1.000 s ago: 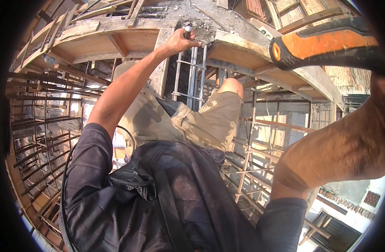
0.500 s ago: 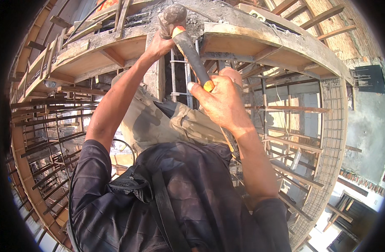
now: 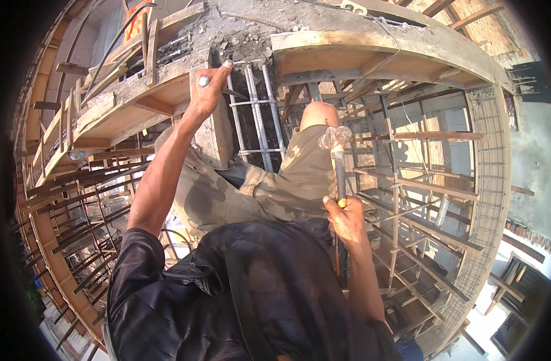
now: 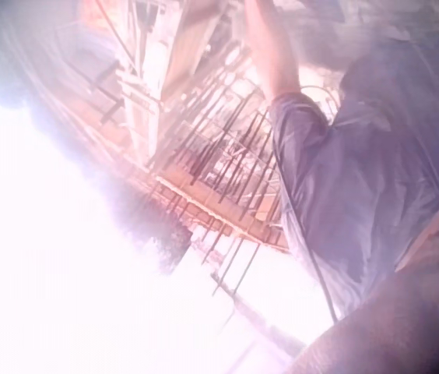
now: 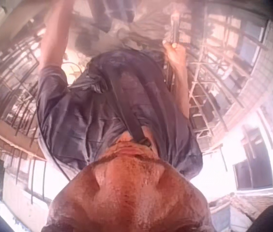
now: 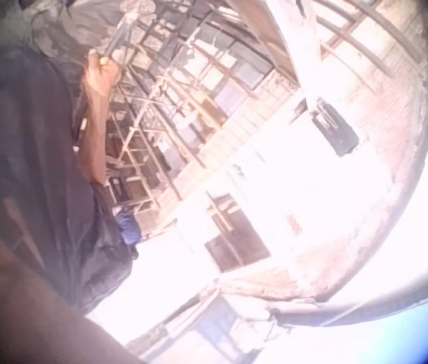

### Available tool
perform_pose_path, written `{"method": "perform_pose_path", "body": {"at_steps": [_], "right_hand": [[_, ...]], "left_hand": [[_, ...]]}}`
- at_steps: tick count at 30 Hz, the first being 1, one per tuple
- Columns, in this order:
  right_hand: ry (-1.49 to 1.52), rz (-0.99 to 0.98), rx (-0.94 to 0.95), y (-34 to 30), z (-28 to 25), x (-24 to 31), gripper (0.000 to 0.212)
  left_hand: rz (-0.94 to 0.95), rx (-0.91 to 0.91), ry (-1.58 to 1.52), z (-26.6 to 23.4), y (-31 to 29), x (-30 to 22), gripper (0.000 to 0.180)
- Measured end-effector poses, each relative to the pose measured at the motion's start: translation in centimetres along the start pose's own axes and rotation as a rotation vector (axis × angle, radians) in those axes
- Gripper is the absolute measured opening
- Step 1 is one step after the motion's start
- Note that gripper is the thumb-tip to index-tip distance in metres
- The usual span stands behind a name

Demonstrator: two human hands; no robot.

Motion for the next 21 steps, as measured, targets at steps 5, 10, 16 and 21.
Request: {"method": "perform_pose_path", "body": {"at_steps": [5, 10, 16, 21], "right_hand": [[0.011, 0.092, -0.075, -1.5, -1.6, -1.9, 0.034], [-0.065, 0.032, -0.041, -0.2, -0.9, -1.0, 0.031], [-0.368, -0.007, -0.043, 2.6, 0.4, -0.7, 0.035], [-0.627, -0.132, -0.085, 3.3, 0.9, -0.2, 0.032]], "left_hand": [[-0.015, -0.088, -0.128, 2.6, 1.6, -0.5, 0.06], [-0.005, -0.013, -0.072, 3.5, -3.4, -1.1, 0.057], [0.033, -0.099, -0.156, 1.3, 3.4, -0.1, 0.058], [0.077, 0.098, -0.091, 5.8, -3.2, -2.0, 0.059]]}}
Point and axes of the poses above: each hand's wrist, its own y-axis towards the middle knuckle, its own z-axis out of the palm, x = y × z, the point moved 9 cm from there along y, towards the middle knuckle, and after that the axes turned 12 degrees about x, right-handed, at the moved point
